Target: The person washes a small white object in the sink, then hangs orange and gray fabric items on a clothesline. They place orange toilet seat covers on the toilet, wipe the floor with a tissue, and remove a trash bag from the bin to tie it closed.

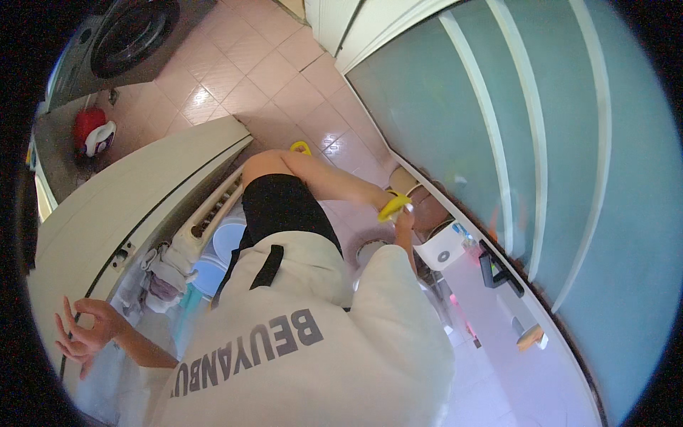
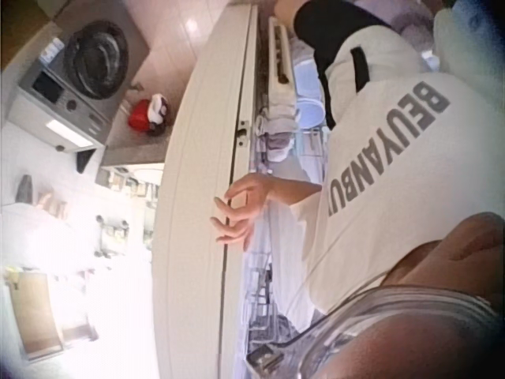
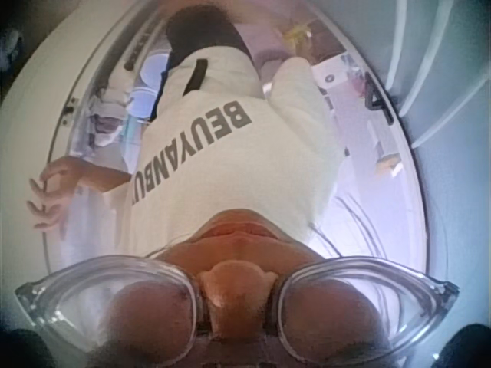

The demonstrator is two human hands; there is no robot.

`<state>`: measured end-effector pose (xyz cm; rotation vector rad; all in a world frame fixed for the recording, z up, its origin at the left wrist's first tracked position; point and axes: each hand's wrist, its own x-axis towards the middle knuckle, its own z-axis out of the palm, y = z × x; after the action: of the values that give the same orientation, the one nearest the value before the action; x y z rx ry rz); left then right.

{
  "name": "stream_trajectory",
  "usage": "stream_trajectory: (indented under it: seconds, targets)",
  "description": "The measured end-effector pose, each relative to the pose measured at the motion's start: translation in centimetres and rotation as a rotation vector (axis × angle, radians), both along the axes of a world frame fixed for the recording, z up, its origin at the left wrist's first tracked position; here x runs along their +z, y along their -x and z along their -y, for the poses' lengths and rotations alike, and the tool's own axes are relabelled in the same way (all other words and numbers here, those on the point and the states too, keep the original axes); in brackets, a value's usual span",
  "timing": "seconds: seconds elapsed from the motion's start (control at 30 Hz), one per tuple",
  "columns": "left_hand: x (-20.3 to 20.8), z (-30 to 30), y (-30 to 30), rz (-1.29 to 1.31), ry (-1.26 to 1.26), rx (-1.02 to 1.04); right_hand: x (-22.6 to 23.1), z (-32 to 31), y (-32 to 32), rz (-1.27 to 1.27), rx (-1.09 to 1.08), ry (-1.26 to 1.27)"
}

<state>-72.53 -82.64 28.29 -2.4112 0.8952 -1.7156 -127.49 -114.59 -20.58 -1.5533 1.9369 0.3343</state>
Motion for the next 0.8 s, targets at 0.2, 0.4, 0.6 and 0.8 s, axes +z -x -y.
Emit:
stream_trajectory:
  seconds: [0.2, 0.4, 0.6, 0.8]
  targets:
    - [0.1, 0.1, 0.2, 0.019, -0.030, 0.067, -0.7, 0.1, -4.2, 0.120, 0.133, -0.182]
    - [-0.1, -0.3, 0.2, 0.093, -0.100, 0.212, 0.9, 1.0, -5.3, 0.067, 0.167, -0.160]
    - [0.4, 0.6, 0.3, -0.008, -0.019, 0.021, 7.0, 0.7, -1.7, -0.311, -0.203, 0.214]
    - [0.2, 0.8, 0.3, -0.001, -0.007, 0.041, -2.4, 0.0, 4.4, 0.169, -0.382, 0.167]
